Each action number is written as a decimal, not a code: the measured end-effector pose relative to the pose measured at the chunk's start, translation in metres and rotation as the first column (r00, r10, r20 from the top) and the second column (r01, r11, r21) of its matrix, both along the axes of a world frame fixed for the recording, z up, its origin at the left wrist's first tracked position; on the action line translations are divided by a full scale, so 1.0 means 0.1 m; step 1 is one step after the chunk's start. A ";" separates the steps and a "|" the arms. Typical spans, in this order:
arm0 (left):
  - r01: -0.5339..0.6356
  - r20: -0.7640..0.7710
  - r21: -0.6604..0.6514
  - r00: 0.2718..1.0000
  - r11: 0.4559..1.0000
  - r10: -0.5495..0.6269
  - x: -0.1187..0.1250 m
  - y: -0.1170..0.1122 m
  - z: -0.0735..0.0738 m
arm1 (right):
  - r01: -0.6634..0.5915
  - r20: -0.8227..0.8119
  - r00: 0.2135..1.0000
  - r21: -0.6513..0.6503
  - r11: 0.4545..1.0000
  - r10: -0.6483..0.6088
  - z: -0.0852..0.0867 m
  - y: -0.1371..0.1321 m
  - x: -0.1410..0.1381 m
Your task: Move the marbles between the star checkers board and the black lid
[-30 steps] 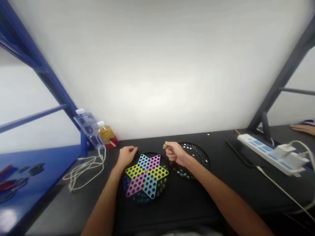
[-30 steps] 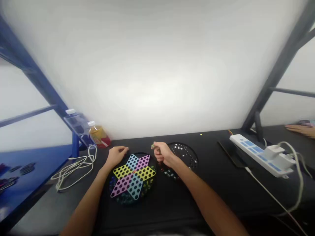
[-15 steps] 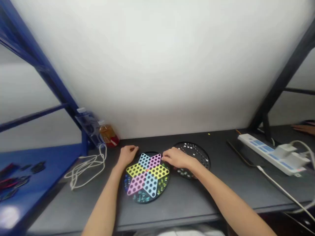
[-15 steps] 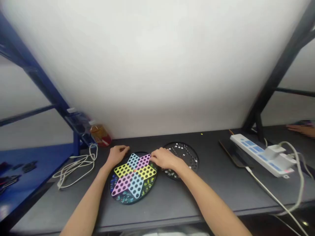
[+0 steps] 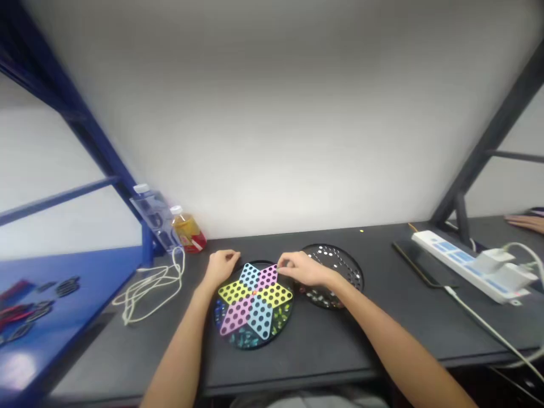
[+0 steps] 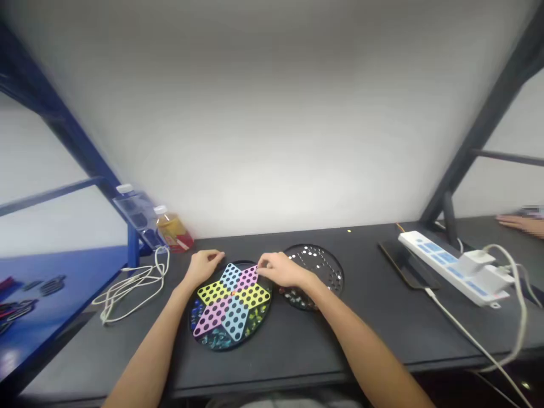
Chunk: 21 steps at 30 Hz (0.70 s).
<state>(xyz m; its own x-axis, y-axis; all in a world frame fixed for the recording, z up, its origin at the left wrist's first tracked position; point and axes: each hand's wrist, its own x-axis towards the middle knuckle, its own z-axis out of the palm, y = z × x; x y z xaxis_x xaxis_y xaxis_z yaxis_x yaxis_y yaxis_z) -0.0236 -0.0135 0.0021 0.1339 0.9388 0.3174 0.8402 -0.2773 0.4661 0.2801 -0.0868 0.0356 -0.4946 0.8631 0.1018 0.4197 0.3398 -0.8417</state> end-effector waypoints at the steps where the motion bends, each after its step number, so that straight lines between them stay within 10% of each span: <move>1: 0.004 0.001 0.004 1.000 1.000 -0.004 0.00 0.00 0.00 | 0.012 -0.160 0.987 -0.117 0.993 -0.031 0.00 0.04 0.03; 5: 0.009 -0.010 0.007 1.000 1.000 -0.009 0.00 0.00 0.00 | -0.143 -0.640 0.747 -0.422 0.895 -0.182 0.01 0.16 0.14; 8: -0.006 -0.018 -0.001 1.000 1.000 0.006 0.00 0.00 0.01 | -0.144 -0.691 0.668 -0.482 0.864 -0.274 -0.02 0.20 0.13; 13: -0.005 -0.011 -0.015 1.000 1.000 0.005 0.02 -0.02 0.03 | 0.154 -0.295 0.932 -0.203 0.967 -0.210 -0.03 0.12 0.08; 16: 0.016 0.000 -0.001 1.000 1.000 -0.016 0.02 -0.03 0.05 | -0.036 0.044 0.998 0.013 0.999 0.036 0.06 0.02 0.11; 21: 0.011 0.027 -0.012 1.000 1.000 -0.010 0.03 -0.04 0.05 | -0.226 0.230 0.948 0.008 0.974 0.218 0.12 -0.05 0.15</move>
